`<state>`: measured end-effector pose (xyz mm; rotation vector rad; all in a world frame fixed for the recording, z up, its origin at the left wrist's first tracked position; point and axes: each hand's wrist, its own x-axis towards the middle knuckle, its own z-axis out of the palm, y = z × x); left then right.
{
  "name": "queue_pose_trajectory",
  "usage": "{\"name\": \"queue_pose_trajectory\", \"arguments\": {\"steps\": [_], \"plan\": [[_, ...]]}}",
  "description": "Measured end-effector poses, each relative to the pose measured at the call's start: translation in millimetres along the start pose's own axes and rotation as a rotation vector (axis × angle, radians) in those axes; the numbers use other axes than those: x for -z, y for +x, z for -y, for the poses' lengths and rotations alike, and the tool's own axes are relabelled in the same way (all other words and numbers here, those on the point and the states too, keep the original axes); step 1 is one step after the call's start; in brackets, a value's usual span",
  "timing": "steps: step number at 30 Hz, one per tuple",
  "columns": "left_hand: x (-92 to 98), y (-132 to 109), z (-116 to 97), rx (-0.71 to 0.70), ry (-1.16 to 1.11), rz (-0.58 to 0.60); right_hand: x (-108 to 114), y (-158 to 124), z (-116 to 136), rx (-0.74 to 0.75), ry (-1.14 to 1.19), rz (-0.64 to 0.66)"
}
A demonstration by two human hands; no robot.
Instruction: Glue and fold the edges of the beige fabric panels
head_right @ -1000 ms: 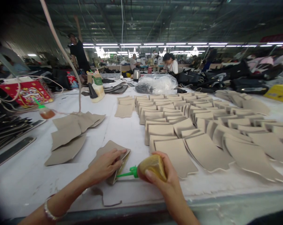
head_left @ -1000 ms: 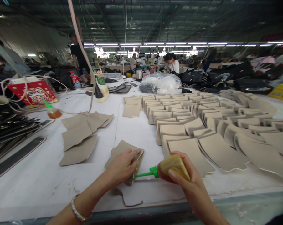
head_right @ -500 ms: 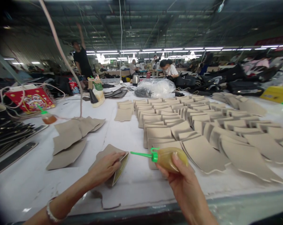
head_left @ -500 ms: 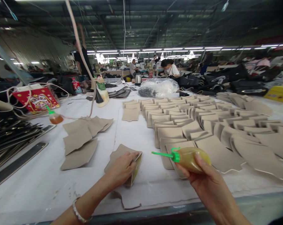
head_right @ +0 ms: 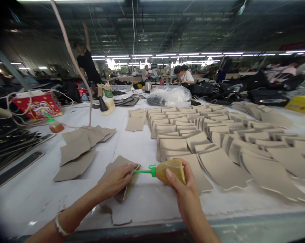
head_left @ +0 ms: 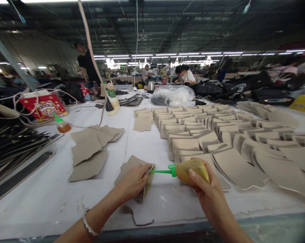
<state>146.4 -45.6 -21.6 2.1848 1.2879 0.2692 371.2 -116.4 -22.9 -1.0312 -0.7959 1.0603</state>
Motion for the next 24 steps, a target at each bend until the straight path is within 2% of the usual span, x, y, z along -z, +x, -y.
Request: {"name": "queue_pose_trajectory", "arguments": {"steps": [6, 11, 17, 20, 22, 24], "plan": [[-1.6, 0.6, 3.1, -0.008, -0.008, -0.009, 7.3, -6.6, -21.8, 0.040, -0.251, 0.054], [-2.3, -0.1, 4.8, 0.001, -0.013, -0.015, 1.3, -26.9, -21.6, 0.025, -0.391, 0.078], [-2.8, 0.2, 1.1, 0.034, 0.010, -0.014, -9.0, -44.0, -9.4, -0.036, -0.361, 0.048], [-2.2, 0.4, -1.2, 0.049, 0.008, -0.017, -9.6, -42.9, -3.9, -0.130, -0.159, 0.008], [-0.6, -1.4, -1.2, 0.062, -0.019, -0.021, -5.8, -42.6, -1.5, -0.230, 0.030, -0.065], [2.6, -5.3, 0.8, 0.088, -0.060, -0.039, 2.9, -43.0, -0.7, -0.273, 0.073, -0.141]]}}
